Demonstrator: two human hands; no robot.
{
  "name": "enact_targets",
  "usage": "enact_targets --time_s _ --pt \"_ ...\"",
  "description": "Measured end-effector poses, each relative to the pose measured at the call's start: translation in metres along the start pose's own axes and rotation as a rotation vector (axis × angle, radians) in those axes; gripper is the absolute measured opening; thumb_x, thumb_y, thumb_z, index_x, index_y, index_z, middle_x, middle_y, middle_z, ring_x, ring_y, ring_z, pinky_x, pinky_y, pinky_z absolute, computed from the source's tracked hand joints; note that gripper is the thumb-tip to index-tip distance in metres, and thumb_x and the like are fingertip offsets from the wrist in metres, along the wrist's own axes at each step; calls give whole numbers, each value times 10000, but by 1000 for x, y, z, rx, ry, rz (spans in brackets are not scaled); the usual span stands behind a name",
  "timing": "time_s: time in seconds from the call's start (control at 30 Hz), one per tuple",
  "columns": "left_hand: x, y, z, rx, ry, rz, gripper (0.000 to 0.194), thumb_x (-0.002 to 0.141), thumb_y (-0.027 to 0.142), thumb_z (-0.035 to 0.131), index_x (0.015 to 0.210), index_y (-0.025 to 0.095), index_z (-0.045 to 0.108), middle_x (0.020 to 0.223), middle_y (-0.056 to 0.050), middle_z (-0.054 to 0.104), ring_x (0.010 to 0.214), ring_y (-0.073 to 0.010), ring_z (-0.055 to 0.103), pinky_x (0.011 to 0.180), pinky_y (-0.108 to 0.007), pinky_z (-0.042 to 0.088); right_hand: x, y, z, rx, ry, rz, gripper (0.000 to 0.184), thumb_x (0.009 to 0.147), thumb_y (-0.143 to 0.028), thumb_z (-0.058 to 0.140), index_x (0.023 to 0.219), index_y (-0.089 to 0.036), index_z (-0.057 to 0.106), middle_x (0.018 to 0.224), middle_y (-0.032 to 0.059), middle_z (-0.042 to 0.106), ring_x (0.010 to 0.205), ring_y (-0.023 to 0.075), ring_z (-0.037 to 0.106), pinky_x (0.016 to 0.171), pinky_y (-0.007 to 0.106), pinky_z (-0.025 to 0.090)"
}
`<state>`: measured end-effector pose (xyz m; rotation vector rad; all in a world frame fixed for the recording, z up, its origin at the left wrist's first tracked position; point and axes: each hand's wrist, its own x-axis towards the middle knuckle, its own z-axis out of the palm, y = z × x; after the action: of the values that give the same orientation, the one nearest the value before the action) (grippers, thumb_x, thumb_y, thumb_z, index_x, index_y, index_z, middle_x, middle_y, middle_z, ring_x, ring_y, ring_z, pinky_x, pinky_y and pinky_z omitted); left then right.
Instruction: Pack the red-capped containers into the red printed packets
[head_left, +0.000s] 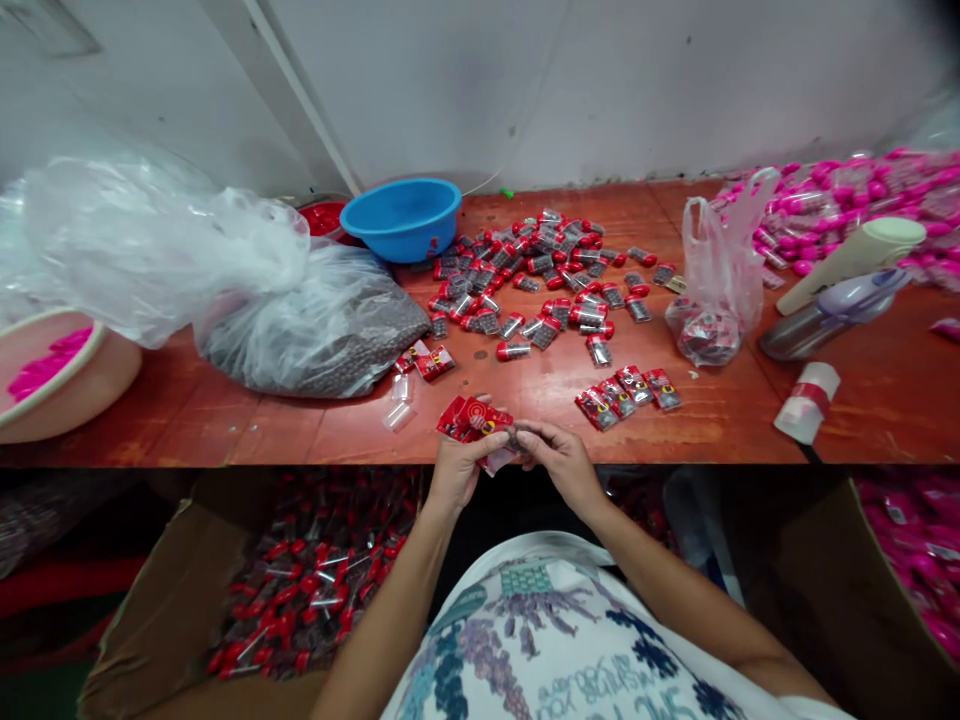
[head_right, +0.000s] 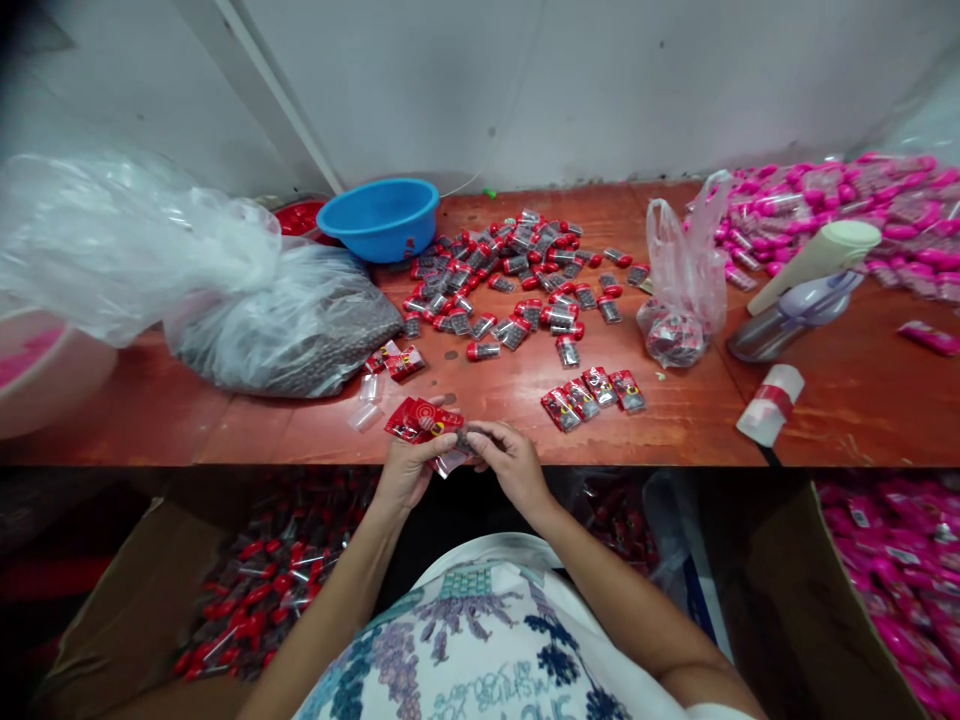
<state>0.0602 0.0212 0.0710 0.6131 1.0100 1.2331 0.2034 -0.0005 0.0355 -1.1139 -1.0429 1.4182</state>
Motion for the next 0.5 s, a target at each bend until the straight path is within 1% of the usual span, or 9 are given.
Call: enact_targets --time_s 0.07,0.17,0.23,0.3,0.4,0.43,0.5 --pt "1 0 1 -21 4 -6 542 499 113 840 1004 180 655 895 -57 727 734 -186 682 719 -297 536 1 1 1 49 13 40 323 800 -414 632 1049 -213 682 934 39 681 629 136 621 547 261 522" --pt "1 -5 1 -27 51 50 360 526 126 828 854 156 682 836 -45 725 727 -175 676 730 -284 533 1 1 0 51 44 25 334 780 -421 653 1037 -209 671 950 40 684 683 147 631 589 268 537" --pt "1 -8 1 -12 85 63 287 546 141 818 799 148 684 786 -38 720 706 -171 673 721 -283 534 2 2 0 47 58 -9 345 760 -406 678 1044 -215 641 934 34 677 746 159 635 627 270 542" --pt "1 -10 1 7 96 50 274 563 156 810 808 146 688 780 -43 722 700 -176 672 705 -288 536 3 4 -1 21 85 -57 358 749 -384 692 1057 -227 600 894 20 663 764 158 632 651 267 538" --pt "1 -10 2 44 75 53 273 575 161 804 823 137 693 788 -53 723 701 -175 669 696 -280 532 6 6 -2 -52 118 -115 356 772 -368 670 1086 -239 563 873 7 637 741 142 621 659 260 528" --pt "1 -10 2 51 74 55 268 575 163 805 817 133 694 780 -52 721 691 -171 666 687 -274 530 6 6 -3 -59 101 -107 357 784 -371 656 1102 -241 558 873 6 629 727 140 617 637 255 526" --pt "1 -10 3 54 99 48 256 576 177 807 803 132 698 753 -46 714 646 -162 653 637 -261 527 5 4 -4 -52 26 -61 355 807 -379 626 1128 -242 558 865 8 616 694 140 606 573 247 519"
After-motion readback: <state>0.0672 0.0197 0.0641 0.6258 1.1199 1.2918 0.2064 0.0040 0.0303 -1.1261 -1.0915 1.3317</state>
